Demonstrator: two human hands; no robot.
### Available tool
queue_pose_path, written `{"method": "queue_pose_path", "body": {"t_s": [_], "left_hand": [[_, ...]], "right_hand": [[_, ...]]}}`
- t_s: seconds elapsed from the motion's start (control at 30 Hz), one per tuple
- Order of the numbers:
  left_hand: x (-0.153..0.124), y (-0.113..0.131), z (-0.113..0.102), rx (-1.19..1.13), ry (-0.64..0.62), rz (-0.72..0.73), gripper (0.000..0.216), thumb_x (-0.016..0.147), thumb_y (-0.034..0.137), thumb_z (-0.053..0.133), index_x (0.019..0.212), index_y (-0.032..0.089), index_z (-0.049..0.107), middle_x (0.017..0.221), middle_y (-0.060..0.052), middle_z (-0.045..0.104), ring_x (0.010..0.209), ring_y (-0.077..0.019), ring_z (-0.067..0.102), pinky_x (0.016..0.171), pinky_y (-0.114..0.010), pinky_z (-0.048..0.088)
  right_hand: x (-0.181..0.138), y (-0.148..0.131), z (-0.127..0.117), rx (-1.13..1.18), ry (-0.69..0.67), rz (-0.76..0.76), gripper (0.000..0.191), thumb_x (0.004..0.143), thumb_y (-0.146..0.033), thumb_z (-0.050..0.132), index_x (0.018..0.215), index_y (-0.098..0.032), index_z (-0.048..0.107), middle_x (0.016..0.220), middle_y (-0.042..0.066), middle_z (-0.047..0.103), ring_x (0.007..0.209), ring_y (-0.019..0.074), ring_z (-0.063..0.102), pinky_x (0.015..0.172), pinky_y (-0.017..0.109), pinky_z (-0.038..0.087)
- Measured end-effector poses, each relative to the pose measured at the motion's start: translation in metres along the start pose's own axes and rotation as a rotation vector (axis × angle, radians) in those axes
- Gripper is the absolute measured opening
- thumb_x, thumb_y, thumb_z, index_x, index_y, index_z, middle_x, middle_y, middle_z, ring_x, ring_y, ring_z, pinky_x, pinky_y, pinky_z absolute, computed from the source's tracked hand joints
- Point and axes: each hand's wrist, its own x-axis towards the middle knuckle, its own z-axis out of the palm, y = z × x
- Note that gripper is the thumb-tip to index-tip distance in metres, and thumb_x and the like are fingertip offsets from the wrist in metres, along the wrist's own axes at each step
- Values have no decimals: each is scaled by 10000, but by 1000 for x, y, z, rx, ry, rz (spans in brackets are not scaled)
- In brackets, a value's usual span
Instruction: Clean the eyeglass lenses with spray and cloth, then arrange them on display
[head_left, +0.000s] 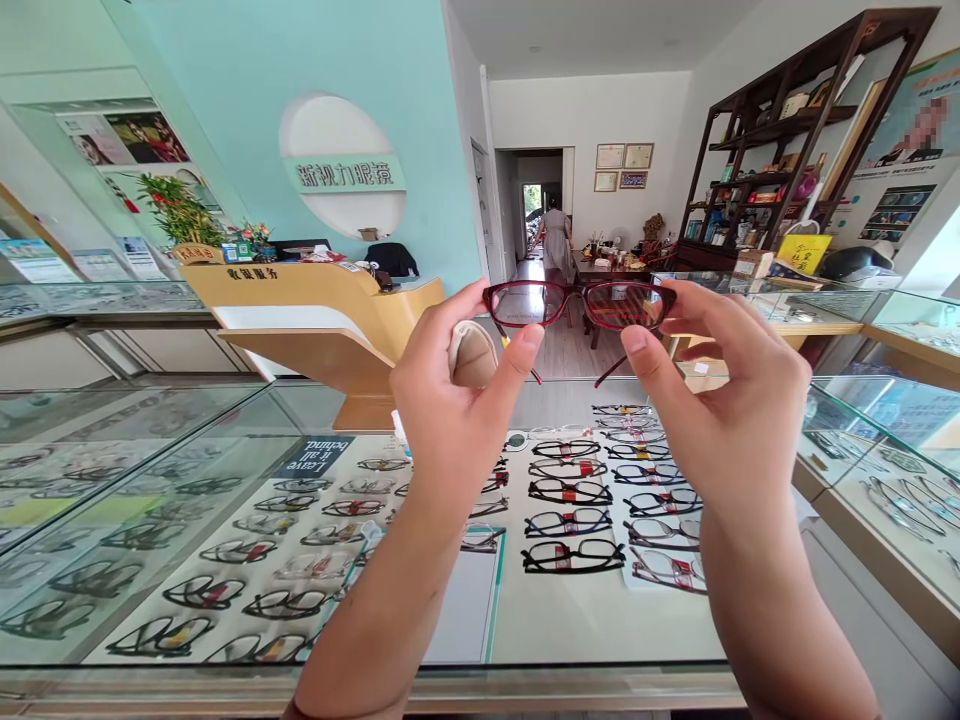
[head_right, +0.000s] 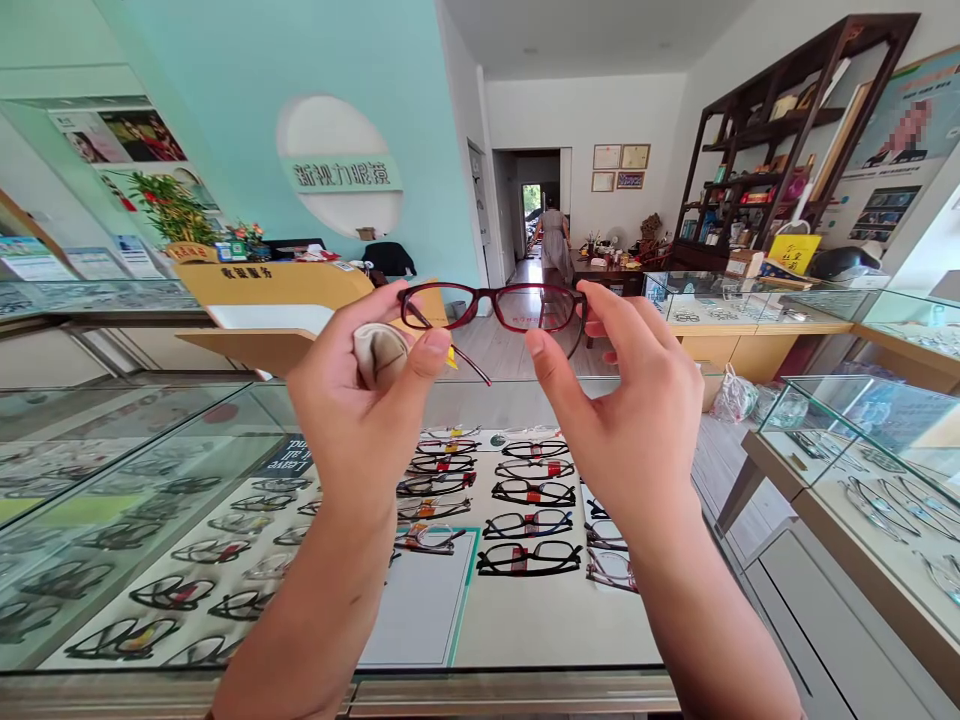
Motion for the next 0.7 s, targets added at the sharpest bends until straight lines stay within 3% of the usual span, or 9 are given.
{"method": "queue_pose_path", "body": {"t_s": [0.2,0.4,0.53,0.7], "left_hand": [[-2,0,3,12,-41,-57,520,918,514,864,1371,275,774,683,59,566,681,-147,578,761,-340,584],[-3,1,6,-28,-81,-94,515,953,428,823,1436,264,753,632,83,452,641,-134,526,824,-356,602],[-4,3,8,-62,-91,-112,525,961,438,807,1446,246,748,614,89,424,605,-132,473,789,-351,599],[-5,0,12,-114,-126,-118,580,978,513,777,1480,231,713,663,58,561,606,-134,488,764,-343,603]], "right_hand": [[-3,3,0,-6,29,-48,448,1002,-478,742,1432,-361,706,1184,117,746,1071,327,737,849,536,677],[-1,-4,0,-46,58,-79,450,994,-419,760,1436,-370,688,1242,119,732,1128,343,728,829,529,683],[-1,-7,-1,-61,85,-103,431,995,-396,762,1419,-371,689,1249,112,733,1133,333,720,795,501,684],[-4,-9,0,-67,99,-135,490,984,-381,770,1462,-383,661,1329,112,718,1208,353,692,858,541,682]]}}
